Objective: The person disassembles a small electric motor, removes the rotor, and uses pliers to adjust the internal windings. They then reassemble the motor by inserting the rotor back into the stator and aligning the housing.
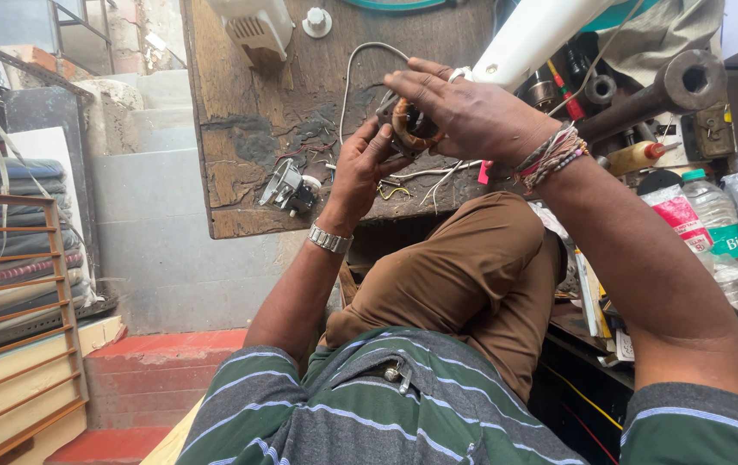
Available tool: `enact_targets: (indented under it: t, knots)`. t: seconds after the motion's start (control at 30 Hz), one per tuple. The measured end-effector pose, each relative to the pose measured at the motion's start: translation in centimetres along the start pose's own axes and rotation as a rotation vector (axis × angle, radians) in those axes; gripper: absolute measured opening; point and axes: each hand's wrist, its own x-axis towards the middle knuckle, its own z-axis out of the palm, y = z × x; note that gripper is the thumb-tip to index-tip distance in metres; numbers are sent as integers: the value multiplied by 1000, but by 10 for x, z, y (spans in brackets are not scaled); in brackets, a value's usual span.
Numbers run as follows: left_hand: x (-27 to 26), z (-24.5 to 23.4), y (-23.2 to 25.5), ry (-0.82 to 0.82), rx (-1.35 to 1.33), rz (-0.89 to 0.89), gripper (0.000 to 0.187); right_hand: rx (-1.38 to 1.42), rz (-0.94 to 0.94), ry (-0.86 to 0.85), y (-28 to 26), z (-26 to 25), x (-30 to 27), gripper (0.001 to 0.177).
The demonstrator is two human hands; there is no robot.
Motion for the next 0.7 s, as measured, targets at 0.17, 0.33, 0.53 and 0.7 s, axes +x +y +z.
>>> enact_targets:
  t: [0.17,0.33,0.53,0.7]
  knots:
    - [-7,9,7,-6,58,38,64,-48,47,-29,-7,1,0,91]
    - [-10,13,11,-20,45,58,62,-49,72,-25,-12,-5,-3,88]
    - [-9,15,8,-37,4,82,64,-108,44,-15,-10,-11,-2,89]
    - [-9,18,8,-27,2,98,67,-113,65,-15,-10,-11,-3,90]
